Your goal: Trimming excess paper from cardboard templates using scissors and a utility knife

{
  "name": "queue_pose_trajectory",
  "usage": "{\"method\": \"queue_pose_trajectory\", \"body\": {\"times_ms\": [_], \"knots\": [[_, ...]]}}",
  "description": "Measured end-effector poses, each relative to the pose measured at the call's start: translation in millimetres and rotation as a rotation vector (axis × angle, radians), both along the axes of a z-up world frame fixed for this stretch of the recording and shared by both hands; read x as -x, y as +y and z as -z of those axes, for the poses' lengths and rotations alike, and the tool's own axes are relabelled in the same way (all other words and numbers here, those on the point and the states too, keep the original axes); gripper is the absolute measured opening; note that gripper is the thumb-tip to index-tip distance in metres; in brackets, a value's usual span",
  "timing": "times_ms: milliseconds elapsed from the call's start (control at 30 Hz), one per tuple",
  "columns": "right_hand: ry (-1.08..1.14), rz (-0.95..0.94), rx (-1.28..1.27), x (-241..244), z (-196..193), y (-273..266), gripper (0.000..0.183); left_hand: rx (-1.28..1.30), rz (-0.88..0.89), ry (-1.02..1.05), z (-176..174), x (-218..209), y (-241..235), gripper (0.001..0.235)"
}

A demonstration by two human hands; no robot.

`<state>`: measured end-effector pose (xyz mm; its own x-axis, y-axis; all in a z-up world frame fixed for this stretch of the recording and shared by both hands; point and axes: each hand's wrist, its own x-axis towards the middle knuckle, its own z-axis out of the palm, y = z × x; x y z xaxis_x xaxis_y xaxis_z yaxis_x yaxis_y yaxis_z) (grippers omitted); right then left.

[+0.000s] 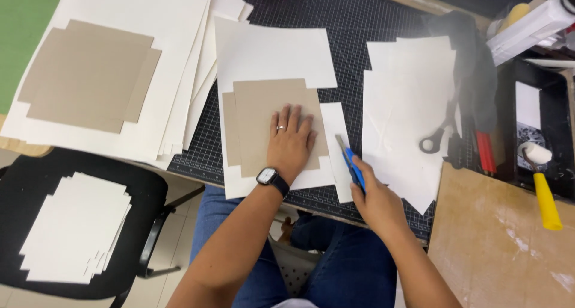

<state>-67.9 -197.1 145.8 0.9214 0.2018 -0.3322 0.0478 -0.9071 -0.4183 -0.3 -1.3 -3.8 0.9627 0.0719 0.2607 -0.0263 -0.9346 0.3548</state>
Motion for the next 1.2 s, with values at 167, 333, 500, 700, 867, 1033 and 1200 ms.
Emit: {"method": "queue_pose_trajectory", "body": {"times_ms": [167, 333, 500, 700, 867, 1033, 1200], "knots": [[-0.005, 0.045, 0.260, -9.2, 0.2, -37.6, 0.061, 0.014, -0.010, -0.013, 4.0, -3.6, 0.1, 0.043], [-0.043, 0.199, 0.083, 18.0, -16.8, -12.8, 0.061, -0.004, -0.019, -0.004, -3.0, 0.2, -1.6, 0.042], [0.103, 0.096, 0.010, 44.9, 35.2, -1.4, 0.064, -0.001, 0.006, -0.200, 1.9, 1.0, -0.3, 0.041], [-0.026, -0.011, -0.050, 54.3, 58.2, -3.5, 0.067, -0.008, -0.005, -0.219, 4.1, 0.8, 0.2, 0.038], [-0.008, 0.008, -0.049, 59.4, 57.4, 2.0, 0.065, -0.004, -0.012, -0.227, 8.9, -0.7, -0.1, 0.037], [-0.020, -0.009, -0.050, 62.4, 61.6, 4.3, 0.065, 0.009, -0.012, -0.229, 8.3, -1.2, 0.0, 0.036], [0.001, -0.006, -0.010, 60.1, 66.6, 6.5, 0.066, 0.009, -0.012, -0.224, 5.2, 0.5, -0.1, 0.036]]}}
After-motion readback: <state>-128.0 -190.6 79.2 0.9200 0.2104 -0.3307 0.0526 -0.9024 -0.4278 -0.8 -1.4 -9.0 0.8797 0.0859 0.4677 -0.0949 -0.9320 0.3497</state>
